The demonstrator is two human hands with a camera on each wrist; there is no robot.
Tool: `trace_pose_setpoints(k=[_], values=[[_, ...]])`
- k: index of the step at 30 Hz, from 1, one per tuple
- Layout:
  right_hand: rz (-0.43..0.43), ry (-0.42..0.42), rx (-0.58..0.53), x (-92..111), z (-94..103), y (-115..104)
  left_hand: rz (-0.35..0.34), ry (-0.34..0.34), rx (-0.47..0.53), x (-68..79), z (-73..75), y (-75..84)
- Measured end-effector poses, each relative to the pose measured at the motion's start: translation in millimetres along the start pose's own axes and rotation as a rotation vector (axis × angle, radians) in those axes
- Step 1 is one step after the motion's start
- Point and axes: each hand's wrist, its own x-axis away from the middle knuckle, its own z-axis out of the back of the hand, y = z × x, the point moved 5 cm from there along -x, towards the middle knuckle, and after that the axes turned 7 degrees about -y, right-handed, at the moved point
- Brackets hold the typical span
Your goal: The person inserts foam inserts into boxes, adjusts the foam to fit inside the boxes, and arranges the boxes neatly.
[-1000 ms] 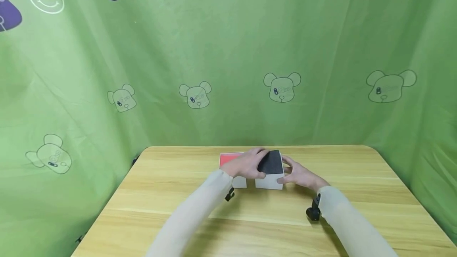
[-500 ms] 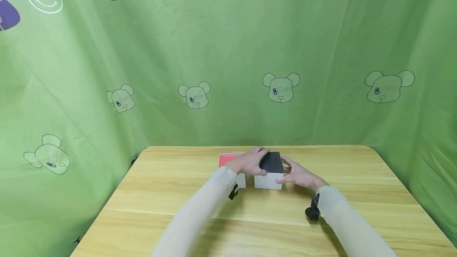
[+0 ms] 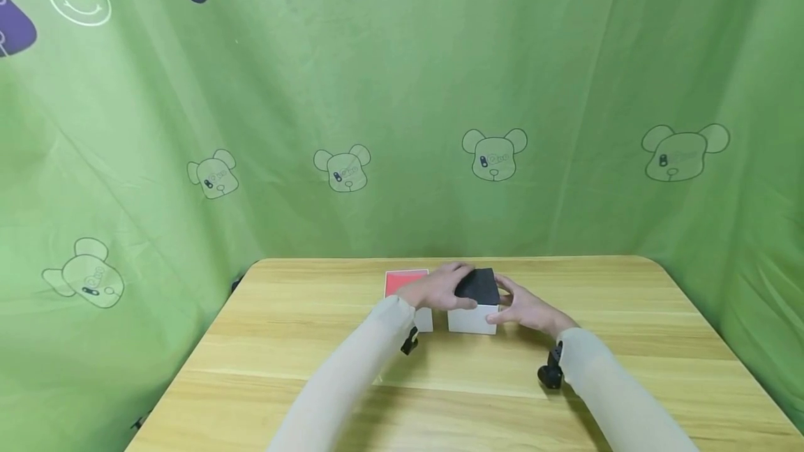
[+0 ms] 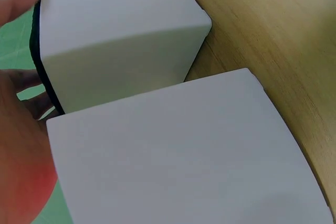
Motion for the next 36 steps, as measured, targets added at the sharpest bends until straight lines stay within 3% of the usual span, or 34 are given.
trace_pose_setpoints(k=[17,23,36], values=[[-0.030,0.015,0.064,2,2.0,-1,-0.008,0.006,-0.072,-0.1,-4.3,-1.3],[-0.012,0.008,0.068,1,1.3,-2,-0.047,0.027,-0.119,-2.5,-3.4,4.0],[-0.013,0.007,0.072,2,2.2,-1,-0.038,0.016,-0.120,-3.1,-1.2,12.4]])
